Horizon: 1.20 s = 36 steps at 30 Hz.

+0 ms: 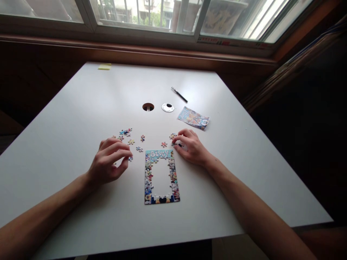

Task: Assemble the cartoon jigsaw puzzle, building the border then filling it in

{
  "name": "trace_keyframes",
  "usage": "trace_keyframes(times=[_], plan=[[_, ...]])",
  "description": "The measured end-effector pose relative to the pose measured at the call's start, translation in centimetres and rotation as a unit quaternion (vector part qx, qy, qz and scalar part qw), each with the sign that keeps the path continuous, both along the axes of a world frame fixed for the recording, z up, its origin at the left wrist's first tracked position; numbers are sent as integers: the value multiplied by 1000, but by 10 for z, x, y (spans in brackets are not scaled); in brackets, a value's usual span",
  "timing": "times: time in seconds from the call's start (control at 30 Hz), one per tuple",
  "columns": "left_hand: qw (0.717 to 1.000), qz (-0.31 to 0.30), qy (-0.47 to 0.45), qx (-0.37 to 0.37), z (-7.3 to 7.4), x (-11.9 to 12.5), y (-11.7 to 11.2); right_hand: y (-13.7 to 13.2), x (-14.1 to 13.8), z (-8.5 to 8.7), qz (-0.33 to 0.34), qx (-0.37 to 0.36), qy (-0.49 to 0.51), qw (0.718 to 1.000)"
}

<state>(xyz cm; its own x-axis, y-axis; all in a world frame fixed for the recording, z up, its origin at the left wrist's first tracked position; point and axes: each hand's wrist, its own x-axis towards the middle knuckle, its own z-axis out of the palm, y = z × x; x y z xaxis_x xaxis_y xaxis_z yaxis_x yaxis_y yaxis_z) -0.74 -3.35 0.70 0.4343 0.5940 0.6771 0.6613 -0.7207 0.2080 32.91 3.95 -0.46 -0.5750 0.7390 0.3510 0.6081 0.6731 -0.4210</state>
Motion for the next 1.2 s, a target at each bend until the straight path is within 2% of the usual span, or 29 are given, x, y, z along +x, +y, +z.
trace_keyframes(times=[0.2, 0.4, 0.6, 0.73, 0.83, 0.9, 1.0, 1.1, 1.2], plan=[[999, -16, 15, 30, -3, 11, 1, -2, -2, 3, -9, -18, -24, 1000], [998, -32, 13, 47, -5, 14, -2, -4, -3, 2, -12, 13, -28, 999], [998, -50, 18, 43, -5, 17, -6, -6, -7, -2, -21, 9, -12, 1000], [997, -61, 15, 33, -6, 17, -8, -4, -5, -2, -3, 8, 32, 999], [997, -75, 6, 29, -7, 20, -12, -8, -8, 5, 14, 1, 130, 991], [996, -90, 1, 28, -9, 27, -16, -19, -16, 10, 40, -39, 208, 976], [992, -121, -18, 22, -9, 41, -24, -46, -36, 14, 103, -168, 295, 935], [986, -167, -24, 8, -6, 53, -31, -73, -54, 14, 172, -248, 262, 917], [978, -207, -13, 5, -1, 56, -33, -84, -59, 14, 182, -255, 215, 925]])
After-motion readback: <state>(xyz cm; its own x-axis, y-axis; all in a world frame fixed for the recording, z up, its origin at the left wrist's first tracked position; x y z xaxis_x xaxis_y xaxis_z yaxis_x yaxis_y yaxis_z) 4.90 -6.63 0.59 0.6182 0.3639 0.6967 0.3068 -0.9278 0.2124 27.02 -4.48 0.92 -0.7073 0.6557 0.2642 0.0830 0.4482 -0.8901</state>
